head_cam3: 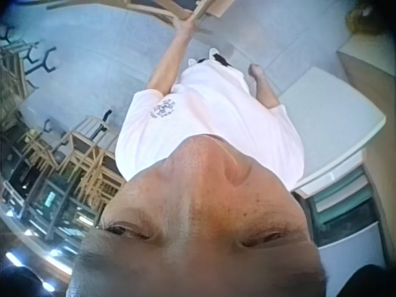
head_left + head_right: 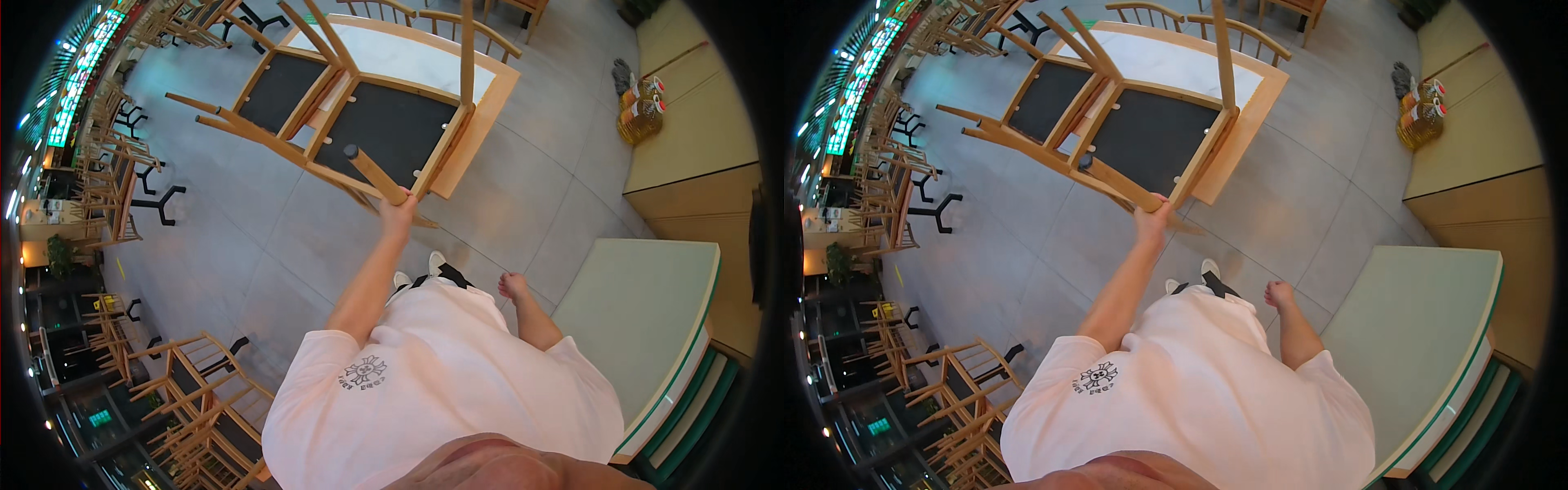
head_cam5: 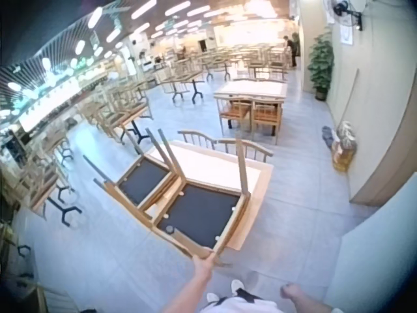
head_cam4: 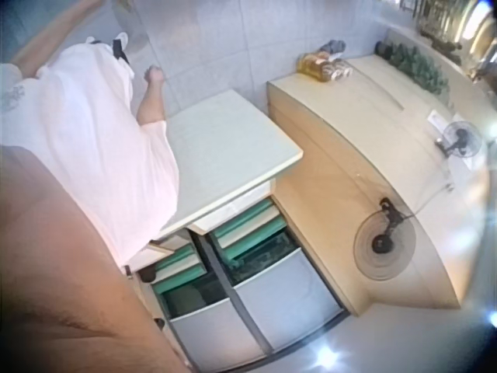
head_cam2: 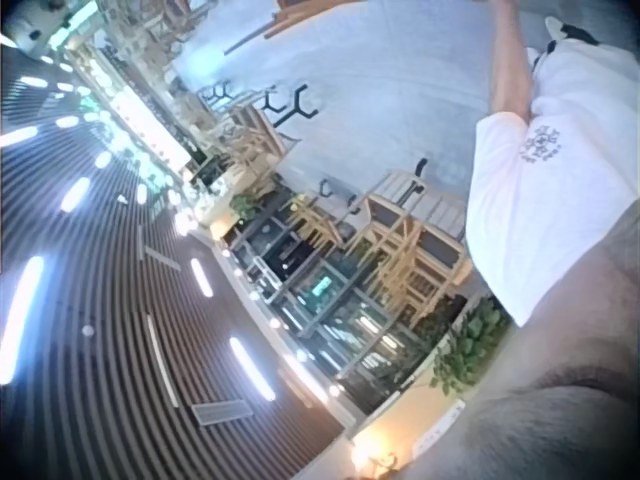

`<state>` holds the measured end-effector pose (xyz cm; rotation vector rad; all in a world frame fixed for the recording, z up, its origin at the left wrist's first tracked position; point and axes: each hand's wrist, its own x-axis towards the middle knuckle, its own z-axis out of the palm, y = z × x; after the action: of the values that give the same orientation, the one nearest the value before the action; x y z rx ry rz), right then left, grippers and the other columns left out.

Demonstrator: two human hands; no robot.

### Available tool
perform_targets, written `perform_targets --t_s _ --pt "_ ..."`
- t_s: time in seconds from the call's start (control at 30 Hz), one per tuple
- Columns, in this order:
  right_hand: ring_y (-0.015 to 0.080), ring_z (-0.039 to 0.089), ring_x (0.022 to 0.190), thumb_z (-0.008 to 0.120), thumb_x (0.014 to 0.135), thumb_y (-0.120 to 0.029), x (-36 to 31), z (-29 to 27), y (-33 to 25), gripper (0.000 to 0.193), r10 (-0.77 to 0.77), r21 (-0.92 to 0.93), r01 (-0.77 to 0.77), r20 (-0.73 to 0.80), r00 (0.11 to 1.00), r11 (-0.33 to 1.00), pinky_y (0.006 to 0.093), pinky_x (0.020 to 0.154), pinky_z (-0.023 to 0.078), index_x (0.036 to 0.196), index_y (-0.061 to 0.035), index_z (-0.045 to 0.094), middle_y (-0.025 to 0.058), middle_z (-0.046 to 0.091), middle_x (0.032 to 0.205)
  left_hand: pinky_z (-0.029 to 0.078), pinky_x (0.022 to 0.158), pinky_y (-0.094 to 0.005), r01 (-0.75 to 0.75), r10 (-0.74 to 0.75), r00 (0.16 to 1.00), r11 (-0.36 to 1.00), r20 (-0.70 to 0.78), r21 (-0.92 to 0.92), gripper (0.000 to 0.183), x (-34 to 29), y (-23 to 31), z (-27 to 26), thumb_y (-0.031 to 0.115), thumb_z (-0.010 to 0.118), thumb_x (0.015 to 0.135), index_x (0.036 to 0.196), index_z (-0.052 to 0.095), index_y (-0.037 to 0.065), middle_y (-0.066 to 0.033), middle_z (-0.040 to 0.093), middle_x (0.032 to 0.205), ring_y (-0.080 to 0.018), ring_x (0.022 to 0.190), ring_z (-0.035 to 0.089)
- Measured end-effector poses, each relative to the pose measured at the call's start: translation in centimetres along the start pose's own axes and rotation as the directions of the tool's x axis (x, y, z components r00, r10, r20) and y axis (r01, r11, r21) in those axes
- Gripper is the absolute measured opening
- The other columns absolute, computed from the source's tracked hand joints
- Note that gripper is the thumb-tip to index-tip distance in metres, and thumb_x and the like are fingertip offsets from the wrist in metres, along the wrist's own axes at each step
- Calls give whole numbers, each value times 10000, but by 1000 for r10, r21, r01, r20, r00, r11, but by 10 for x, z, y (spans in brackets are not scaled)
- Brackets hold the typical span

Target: Moving and placing chairs around tables in a restaurant dining area.

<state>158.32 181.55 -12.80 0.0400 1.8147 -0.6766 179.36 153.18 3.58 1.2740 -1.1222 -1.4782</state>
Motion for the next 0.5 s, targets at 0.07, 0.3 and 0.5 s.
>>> perform_targets --t_s 0.07,0.3,0.5 --pt "154 552 599 500 813 -212 -4 11 -4 172 1 28 0 -6 1000 1000 297 548 501 835 -46 542 53 554 709 392 646 -258 32 -32 999 999 -6 -18 113 -8 15 14 1 603 654 732 551 64 -2 516 746 -112 696 495" --pt "210 539 891 427 845 -443 4 41 7 454 -24 384 0 58 998 923 350 777 455 1031 -35 497 108 549 977 382 718 -261 189 -201 979 945 -18 -268 181 -47 59 22 -56 583 647 771 519 58 -32 509 776 -135 774 491" --pt "269 447 1089 295 837 -580 5 52 -21 663 19 841 60 -83 996 538 412 955 320 1163 -19 432 134 475 1180 403 794 -283 282 -295 954 824 53 -492 228 -100 102 12 -115 539 689 826 489 60 -50 511 805 -168 818 512"
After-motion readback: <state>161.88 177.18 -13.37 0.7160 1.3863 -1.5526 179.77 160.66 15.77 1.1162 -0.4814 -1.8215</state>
